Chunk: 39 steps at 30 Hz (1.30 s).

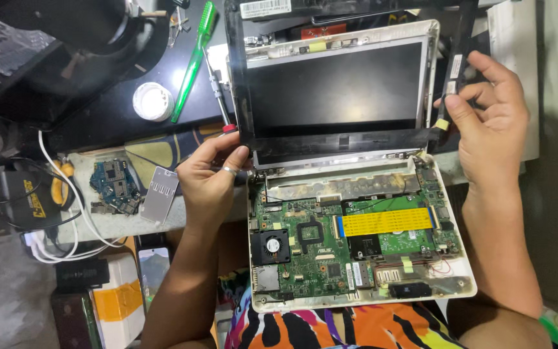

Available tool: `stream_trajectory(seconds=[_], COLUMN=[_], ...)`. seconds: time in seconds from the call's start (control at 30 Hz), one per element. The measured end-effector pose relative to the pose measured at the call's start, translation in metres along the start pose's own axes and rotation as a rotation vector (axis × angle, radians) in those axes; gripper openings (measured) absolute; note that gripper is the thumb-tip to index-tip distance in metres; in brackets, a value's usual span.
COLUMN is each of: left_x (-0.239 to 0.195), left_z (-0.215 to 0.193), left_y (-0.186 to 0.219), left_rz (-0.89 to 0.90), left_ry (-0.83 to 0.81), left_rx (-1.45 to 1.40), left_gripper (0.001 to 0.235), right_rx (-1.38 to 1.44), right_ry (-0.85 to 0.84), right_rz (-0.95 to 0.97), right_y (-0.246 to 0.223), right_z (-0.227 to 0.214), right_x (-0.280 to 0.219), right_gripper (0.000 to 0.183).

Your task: The person assembles a laptop by securing the screen bezel with a screwdriver, attaching the screen cover, and closing the device. The person uses a screwdriver to fasten screws around the screen bezel, then aligns and snaps the black screen cover into place before closing the laptop.

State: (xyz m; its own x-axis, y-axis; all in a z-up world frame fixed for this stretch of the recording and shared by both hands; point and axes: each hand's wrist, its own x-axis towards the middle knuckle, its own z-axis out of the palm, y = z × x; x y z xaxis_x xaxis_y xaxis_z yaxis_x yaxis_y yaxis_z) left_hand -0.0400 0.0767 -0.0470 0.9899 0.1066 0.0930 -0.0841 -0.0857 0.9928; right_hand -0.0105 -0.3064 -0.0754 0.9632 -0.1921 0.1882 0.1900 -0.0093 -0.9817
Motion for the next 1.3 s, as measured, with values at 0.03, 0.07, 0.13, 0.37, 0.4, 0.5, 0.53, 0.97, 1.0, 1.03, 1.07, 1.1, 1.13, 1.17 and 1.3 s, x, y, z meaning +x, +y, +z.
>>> stream_trajectory(seconds=[0.03, 0.07, 0.13, 0.37, 0.4, 0.5, 0.53, 0.97, 1.0, 1.03, 1.07, 1.1, 1.13, 1.17, 1.3], left_x=[0.001, 0.002, 0.005, 0.019, 0.021, 0.023, 0.024, 0.021, 0.021, 0.021, 0.021, 0.021, 0.02, 0.02, 0.021], left_z=[0.0, 0.001, 0.002, 0.008, 0.008, 0.008, 0.009, 0.007, 0.007, 0.007, 0.006, 0.006, 0.006, 0.006, 0.008], left_y=[-0.001, -0.001, -0.001, 0.006, 0.007, 0.006, 0.005, 0.004, 0.003, 0.003, 0.002, 0.002, 0.002, 0.002, 0.002], left_rz=[-0.001, -0.005, -0.02, 0.028, 0.013, -0.019, -0.016, -0.013, -0.015, -0.018, -0.02, -0.023, -0.028, -0.032, -0.04], left_ry=[-0.012, -0.024, -0.024, -0.026, -0.024, -0.024, -0.026, -0.026, -0.025, -0.024, -0.024, -0.024, -0.023, -0.023, -0.021], left_rx=[-0.007, -0.013, -0.057, -0.078, -0.078, -0.097, -0.119, -0.108, -0.112, -0.116, -0.121, -0.117, -0.114, -0.111, -0.103], left_gripper=[0.024, 0.024, 0.024, 0.025, 0.025, 0.025, 0.025, 0.022, 0.022, 0.022, 0.022, 0.022, 0.022, 0.022, 0.022], right_rx=[0.011, 0.022, 0.107, 0.324, 0.357, 0.443, 0.464, 0.392, 0.385, 0.378, 0.372, 0.374, 0.376, 0.378, 0.363], right_ry=[0.024, 0.047, 0.025, -0.056, -0.072, -0.114, -0.126, -0.117, -0.119, -0.121, -0.123, -0.124, -0.125, -0.126, -0.105], right_rz=[0.02, 0.043, 0.056, 0.137, 0.145, 0.161, 0.159, 0.165, 0.162, 0.159, 0.155, 0.151, 0.149, 0.147, 0.156], right_y=[-0.001, -0.001, -0.003, -0.015, -0.018, -0.028, -0.031, -0.028, -0.027, -0.026, -0.026, -0.025, -0.025, -0.026, -0.025], right_z=[-0.002, -0.002, -0.004, -0.011, -0.012, -0.011, -0.011, -0.001, -0.001, -0.001, -0.001, -0.001, -0.001, -0.001, -0.001], right_x=[0.001, 0.001, 0.002, 0.004, 0.004, 0.003, 0.004, 0.007, 0.007, 0.006, 0.006, 0.006, 0.005, 0.005, 0.007], right_gripper=[0.046, 0.046, 0.044, 0.06, 0.061, 0.065, 0.067, 0.061, 0.061, 0.06, 0.06, 0.06, 0.059, 0.059, 0.057])
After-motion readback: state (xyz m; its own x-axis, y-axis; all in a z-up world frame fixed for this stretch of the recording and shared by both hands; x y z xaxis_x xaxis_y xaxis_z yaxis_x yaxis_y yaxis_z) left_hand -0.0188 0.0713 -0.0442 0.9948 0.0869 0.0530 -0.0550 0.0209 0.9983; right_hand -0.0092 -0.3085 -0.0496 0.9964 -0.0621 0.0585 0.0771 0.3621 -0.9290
